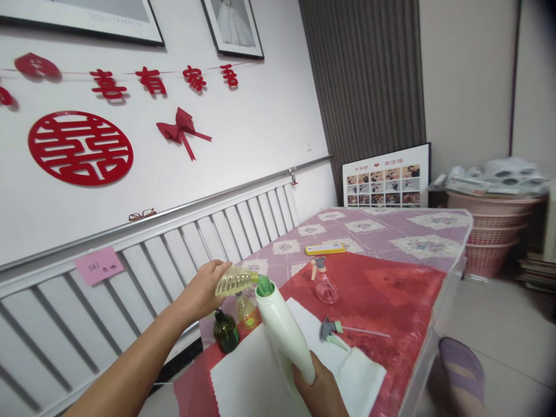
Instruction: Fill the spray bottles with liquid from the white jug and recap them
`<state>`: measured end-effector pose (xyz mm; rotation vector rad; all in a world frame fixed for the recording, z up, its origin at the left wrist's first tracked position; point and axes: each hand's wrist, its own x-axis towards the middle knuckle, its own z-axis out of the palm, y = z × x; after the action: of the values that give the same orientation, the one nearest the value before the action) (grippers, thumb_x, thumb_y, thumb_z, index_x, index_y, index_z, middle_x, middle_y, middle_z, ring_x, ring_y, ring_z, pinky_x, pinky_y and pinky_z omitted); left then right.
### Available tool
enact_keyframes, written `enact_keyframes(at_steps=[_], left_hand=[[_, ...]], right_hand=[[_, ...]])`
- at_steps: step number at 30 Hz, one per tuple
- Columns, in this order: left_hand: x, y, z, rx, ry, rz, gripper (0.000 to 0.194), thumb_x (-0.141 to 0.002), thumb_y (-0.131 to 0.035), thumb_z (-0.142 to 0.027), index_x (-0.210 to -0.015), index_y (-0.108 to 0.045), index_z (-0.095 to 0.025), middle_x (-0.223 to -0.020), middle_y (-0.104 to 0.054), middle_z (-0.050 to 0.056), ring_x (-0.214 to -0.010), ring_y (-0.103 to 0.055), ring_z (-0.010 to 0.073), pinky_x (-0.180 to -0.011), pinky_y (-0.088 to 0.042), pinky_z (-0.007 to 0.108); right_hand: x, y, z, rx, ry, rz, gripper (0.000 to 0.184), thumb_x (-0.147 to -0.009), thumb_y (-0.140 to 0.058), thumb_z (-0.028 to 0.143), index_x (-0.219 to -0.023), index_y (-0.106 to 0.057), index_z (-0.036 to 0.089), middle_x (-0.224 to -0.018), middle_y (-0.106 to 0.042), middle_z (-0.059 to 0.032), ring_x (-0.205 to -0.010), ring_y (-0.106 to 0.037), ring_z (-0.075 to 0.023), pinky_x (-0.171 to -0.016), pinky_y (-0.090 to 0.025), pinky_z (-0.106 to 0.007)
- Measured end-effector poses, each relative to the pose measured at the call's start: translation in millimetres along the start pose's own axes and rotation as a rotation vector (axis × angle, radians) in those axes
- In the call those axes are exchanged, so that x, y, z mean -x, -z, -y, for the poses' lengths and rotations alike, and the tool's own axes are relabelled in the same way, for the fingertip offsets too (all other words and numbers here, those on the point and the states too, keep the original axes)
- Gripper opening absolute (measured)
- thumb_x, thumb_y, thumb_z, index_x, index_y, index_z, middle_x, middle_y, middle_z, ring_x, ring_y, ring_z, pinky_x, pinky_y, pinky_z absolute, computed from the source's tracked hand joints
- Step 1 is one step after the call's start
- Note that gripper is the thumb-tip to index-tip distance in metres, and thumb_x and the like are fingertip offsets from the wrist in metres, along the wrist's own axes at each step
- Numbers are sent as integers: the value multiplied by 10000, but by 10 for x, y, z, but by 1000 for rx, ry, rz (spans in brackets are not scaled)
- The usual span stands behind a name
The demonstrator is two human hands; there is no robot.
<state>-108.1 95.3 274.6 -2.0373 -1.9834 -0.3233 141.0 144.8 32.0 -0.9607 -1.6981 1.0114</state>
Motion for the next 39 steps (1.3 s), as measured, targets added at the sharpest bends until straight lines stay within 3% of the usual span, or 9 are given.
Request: enact_keyframes(at_steps=[39], left_hand=[[-5, 62, -49, -32, 31, 35, 790, -690, -603, -101, -1445, -401, -208, -1434, -459, 149, -1320, -448, 332, -1084, -428, 472]], right_hand=[[1, 15, 24, -8, -47, 21, 269, -767, -514, 372, -879, -688, 199, -803, -788, -55, -754, -739, -257, -680, -563, -307]])
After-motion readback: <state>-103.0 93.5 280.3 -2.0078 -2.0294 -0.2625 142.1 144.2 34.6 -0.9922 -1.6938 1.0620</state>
